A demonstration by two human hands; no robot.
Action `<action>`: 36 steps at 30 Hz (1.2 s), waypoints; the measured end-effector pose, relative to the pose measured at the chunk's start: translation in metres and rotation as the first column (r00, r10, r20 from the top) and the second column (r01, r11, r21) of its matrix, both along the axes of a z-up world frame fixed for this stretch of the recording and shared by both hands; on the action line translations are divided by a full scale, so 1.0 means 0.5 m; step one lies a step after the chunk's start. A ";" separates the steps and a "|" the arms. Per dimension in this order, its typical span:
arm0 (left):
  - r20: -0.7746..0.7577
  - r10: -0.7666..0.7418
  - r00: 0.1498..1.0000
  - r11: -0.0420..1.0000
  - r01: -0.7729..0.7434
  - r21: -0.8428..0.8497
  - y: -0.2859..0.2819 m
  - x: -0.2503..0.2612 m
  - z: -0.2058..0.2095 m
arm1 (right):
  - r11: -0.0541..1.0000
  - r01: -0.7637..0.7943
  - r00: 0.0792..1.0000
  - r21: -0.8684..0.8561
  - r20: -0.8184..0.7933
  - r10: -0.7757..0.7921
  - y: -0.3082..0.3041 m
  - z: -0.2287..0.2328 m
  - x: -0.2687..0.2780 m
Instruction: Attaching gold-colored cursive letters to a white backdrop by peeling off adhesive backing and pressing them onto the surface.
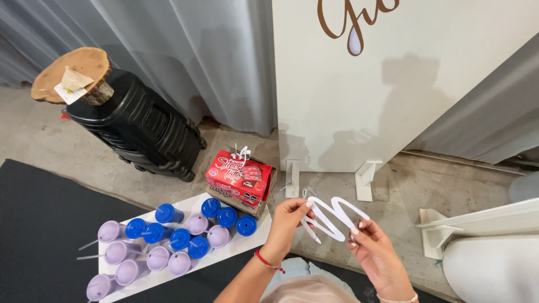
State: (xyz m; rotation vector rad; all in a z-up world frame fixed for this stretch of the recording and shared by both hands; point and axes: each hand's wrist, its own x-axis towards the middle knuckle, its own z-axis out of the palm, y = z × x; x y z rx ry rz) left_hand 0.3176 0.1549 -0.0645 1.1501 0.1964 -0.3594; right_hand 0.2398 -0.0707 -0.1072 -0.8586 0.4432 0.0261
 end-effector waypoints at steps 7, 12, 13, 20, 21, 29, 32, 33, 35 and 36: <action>0.039 -0.170 0.985 0.965 0.159 0.207 0.000 0.026 0.028 | 0.970 -0.173 0.968 -0.171 -0.212 0.135 -0.032 0.043 -0.053; 0.142 -0.246 0.959 0.937 0.198 0.289 -0.029 0.007 0.064 | 0.948 -0.185 0.958 -0.259 -0.264 0.115 0.015 0.094 -0.057; 0.136 -0.290 0.947 0.903 0.224 0.367 -0.033 0.000 0.084 | 0.901 -0.075 0.981 -0.426 -0.196 -0.011 0.024 0.088 -0.059; 0.100 -0.439 0.893 0.820 0.353 0.451 -0.054 -0.011 0.119 | 0.103 0.296 0.906 -0.950 0.313 0.283 0.061 0.178 -0.075; 0.107 -0.440 0.892 0.820 0.350 0.453 -0.058 -0.014 0.121 | 0.102 0.303 0.904 -0.948 0.320 0.283 0.062 0.173 -0.068; 0.102 -0.379 0.920 0.874 0.320 0.366 -0.060 -0.032 0.084 | 0.358 -0.137 0.953 -0.924 -0.024 0.302 0.057 0.153 -0.028; 0.125 -0.303 0.945 0.952 0.292 0.095 -0.055 -0.045 0.090 | 0.325 -0.120 0.960 -0.938 -0.027 0.278 0.052 0.138 -0.032; 0.126 -0.302 0.945 0.952 0.292 0.095 -0.056 -0.046 0.087 | 0.324 -0.120 0.960 -0.938 -0.027 0.278 0.053 0.135 -0.034; 0.160 -0.260 0.952 0.964 0.247 0.100 -0.057 -0.052 0.080 | 0.273 0.064 0.967 -0.960 0.127 0.219 0.055 0.129 -0.041; 0.157 -0.259 0.953 0.964 0.245 0.099 -0.060 -0.055 0.081 | 0.272 0.062 0.967 -0.960 0.125 0.221 0.054 0.130 -0.041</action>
